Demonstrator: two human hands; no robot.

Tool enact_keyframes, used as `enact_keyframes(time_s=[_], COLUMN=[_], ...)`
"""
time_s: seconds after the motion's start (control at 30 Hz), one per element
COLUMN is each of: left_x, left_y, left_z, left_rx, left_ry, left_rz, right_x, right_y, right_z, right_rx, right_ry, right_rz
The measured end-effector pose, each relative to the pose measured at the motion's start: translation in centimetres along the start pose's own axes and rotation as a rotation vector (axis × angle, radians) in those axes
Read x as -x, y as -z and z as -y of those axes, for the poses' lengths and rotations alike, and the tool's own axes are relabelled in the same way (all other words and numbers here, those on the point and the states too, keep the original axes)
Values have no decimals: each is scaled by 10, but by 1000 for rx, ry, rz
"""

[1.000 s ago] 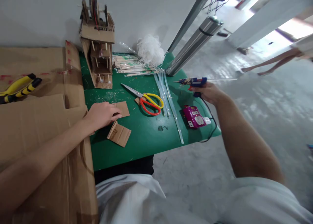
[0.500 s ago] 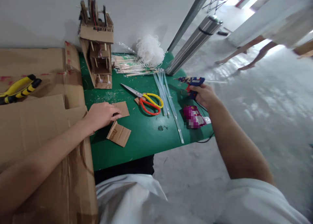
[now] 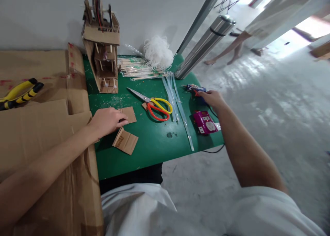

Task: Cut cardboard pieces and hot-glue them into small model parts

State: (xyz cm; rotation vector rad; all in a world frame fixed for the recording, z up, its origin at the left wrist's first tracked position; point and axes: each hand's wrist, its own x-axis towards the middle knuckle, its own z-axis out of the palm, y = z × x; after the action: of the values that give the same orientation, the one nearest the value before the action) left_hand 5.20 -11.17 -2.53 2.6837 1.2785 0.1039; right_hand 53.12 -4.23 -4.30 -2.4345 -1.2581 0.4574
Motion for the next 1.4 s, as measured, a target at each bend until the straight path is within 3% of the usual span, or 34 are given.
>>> enact_keyframes(time_s=[0.2,0.33,0.4,0.43,0.53,0.6,0.7,0.77,0.93,1.07,1.17,1.27,1.33,1.4], left_x=[0,-1,-1,-1,-1,-1,0,1,3,7,12,21,27,30], left_y=[0,-1,0,0,1,1,4,8,22,36,50,61,63,62], left_z=[1,1,1,1,0,-1,-3,-5,-6,-1,4,1,-5,-13], left_rx=[29,76,95,100,86,69,57,69,164,327,476,481,449,432], left_ry=[-4,9,10,11,16,15,18,38,124,159,-30,-207,-203,-150], left_rz=[1,4,14,21,28,22,-4,-36,-86,-69,46,234,344,372], right_x=[3,28,59,81,164,222,286,306,311,304,295,286,282,280], right_y=[6,11,11,10,0,-12,-37,-55,-84,-80,-67,-56,-52,-51], right_z=[2,19,33,41,63,75,87,93,101,106,110,113,112,109], right_rx=[53,55,42,21,-90,-77,12,64,142,36,-105,-157,-223,-339], right_ry=[8,109,229,369,792,980,1051,1040,1064,1071,1010,910,840,771], right_rz=[-69,-206,-233,-230,-22,131,293,313,284,339,468,587,649,711])
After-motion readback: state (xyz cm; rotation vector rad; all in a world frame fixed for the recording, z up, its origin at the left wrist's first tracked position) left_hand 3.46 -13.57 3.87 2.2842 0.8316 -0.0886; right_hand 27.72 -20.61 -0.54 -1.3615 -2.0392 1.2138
